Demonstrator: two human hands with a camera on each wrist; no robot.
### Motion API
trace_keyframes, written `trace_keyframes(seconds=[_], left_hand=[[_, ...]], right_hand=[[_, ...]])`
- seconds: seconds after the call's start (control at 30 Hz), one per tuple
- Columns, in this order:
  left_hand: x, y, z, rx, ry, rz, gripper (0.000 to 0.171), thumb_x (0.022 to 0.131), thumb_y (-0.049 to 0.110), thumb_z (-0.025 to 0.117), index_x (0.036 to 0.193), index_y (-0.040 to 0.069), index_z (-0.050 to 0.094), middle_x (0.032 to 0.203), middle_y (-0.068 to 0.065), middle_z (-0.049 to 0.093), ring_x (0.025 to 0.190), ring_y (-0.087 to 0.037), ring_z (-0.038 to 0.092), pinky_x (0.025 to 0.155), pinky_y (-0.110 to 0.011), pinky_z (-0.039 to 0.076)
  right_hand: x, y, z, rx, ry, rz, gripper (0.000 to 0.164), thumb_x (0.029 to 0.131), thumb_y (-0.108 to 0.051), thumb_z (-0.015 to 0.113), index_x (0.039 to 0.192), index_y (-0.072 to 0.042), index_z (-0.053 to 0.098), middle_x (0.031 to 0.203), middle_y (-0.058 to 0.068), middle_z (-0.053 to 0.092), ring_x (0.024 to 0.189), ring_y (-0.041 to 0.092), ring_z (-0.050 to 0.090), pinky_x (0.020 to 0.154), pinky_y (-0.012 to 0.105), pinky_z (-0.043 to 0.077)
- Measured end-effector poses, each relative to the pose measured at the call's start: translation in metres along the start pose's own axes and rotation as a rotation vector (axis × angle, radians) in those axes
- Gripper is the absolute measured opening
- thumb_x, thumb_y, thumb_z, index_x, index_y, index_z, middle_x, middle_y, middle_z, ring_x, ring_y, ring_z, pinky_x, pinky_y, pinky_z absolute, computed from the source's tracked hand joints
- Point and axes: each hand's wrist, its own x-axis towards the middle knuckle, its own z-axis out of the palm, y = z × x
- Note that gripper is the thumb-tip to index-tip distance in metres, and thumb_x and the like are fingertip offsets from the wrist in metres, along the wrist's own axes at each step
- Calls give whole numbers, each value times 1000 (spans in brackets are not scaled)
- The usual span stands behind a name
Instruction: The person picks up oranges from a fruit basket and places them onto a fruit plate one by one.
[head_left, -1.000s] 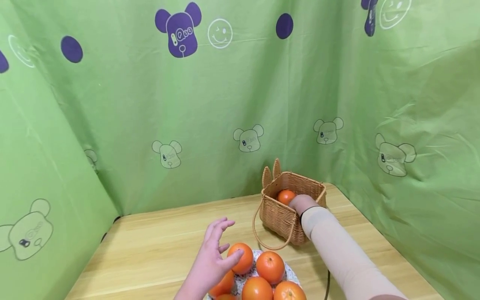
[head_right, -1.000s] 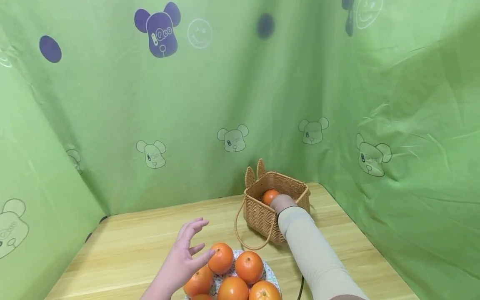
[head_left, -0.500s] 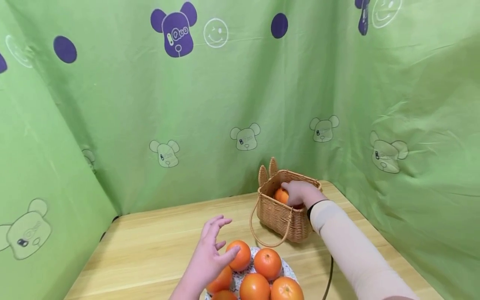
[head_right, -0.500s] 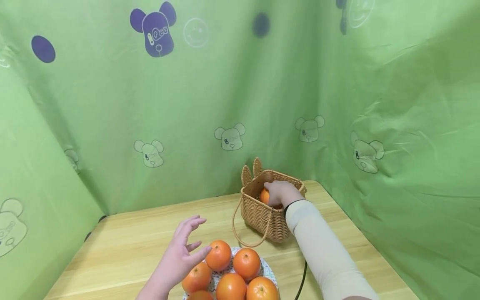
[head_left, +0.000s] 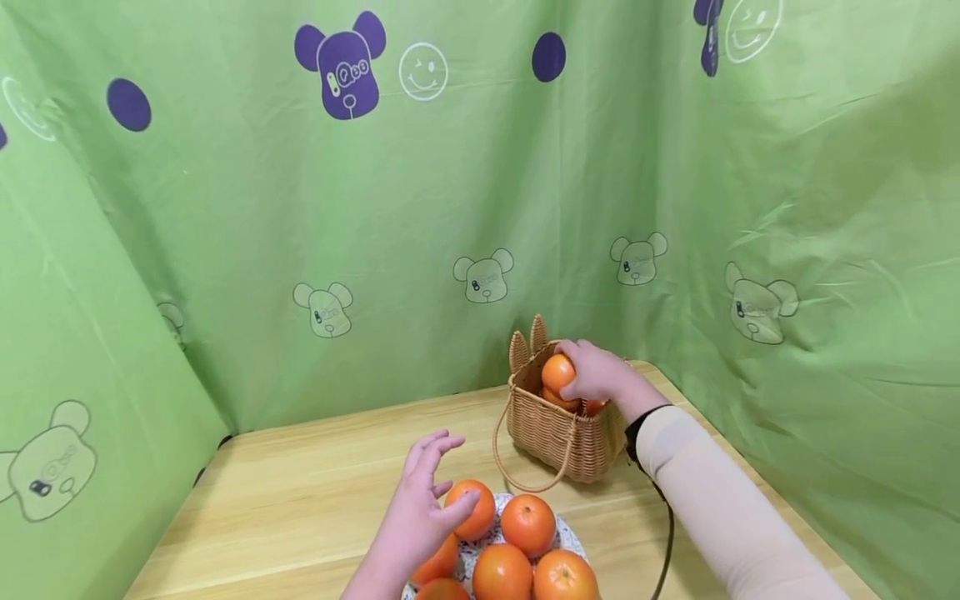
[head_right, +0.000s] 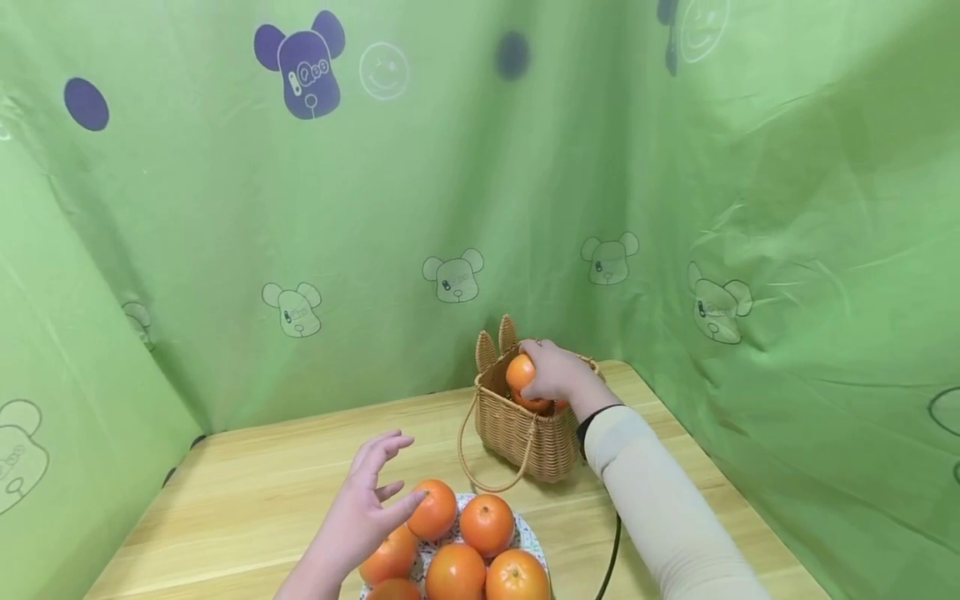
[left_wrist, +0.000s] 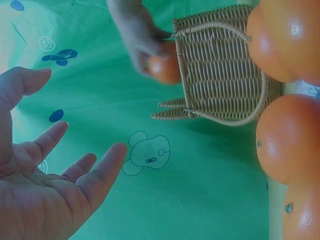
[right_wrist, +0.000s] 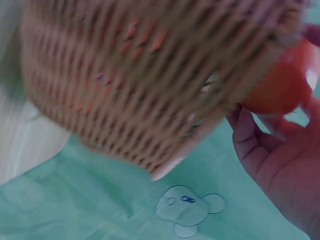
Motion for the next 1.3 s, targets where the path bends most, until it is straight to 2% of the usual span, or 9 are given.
trace_keyframes(seconds=[0.17,0.33,0.5,0.63,0.77,0.97,1.1,1.2,1.3], left_hand=[[2,-2,8,27,14,23,57,76,17,72,126,21,45,140,-7,29,124,-32,38,92,-41,47],[5,1,14,94,43,80,65,74,14,73,130,21,41,139,-6,29,121,-28,41,90,-37,49],[5,5,21,153,97,191,81,69,10,76,137,18,33,139,-9,28,122,-27,40,88,-35,50],[7,6,24,186,148,285,89,66,8,79,140,18,29,139,-12,28,121,-29,42,87,-35,51],[9,6,26,197,188,338,86,66,4,79,137,14,33,135,-13,33,117,-28,45,86,-35,51],[9,5,24,276,237,337,82,62,7,82,132,15,40,128,-7,40,110,-22,50,87,-36,50],[9,4,23,281,228,333,81,61,9,82,131,14,42,125,-5,43,107,-19,51,85,-35,51],[8,1,21,295,210,290,79,61,11,82,130,13,43,123,-6,45,104,-21,53,84,-37,51],[6,-6,18,329,162,202,78,62,15,82,129,12,44,122,-7,46,103,-23,54,85,-39,50]], right_hand=[[-17,-26,-12,167,68,-35,64,68,-25,74,124,-14,45,110,11,51,93,24,54,78,41,48],[-44,-59,-17,398,-15,-166,57,72,-23,74,121,-18,45,108,5,56,92,20,55,80,38,47],[-68,-89,-11,534,-101,-298,55,74,-24,72,122,-22,44,107,0,56,90,16,55,78,34,47],[-79,-107,-3,654,-129,-327,54,77,-23,71,124,-21,43,109,0,54,93,16,55,81,32,48],[-84,-119,7,770,-162,-317,51,79,-21,70,123,-18,43,112,3,52,95,16,55,81,32,49],[-91,-129,15,823,-226,-304,50,83,-21,67,125,-18,40,114,4,52,95,16,57,80,29,51],[-93,-129,14,810,-228,-283,50,85,-23,65,127,-20,39,116,6,51,91,16,58,78,29,52],[-94,-127,11,805,-199,-239,49,87,-26,62,129,-19,39,119,11,51,86,18,60,75,32,53],[-94,-123,8,824,-163,-190,47,88,-29,61,129,-19,41,121,14,50,88,23,62,75,35,54]])
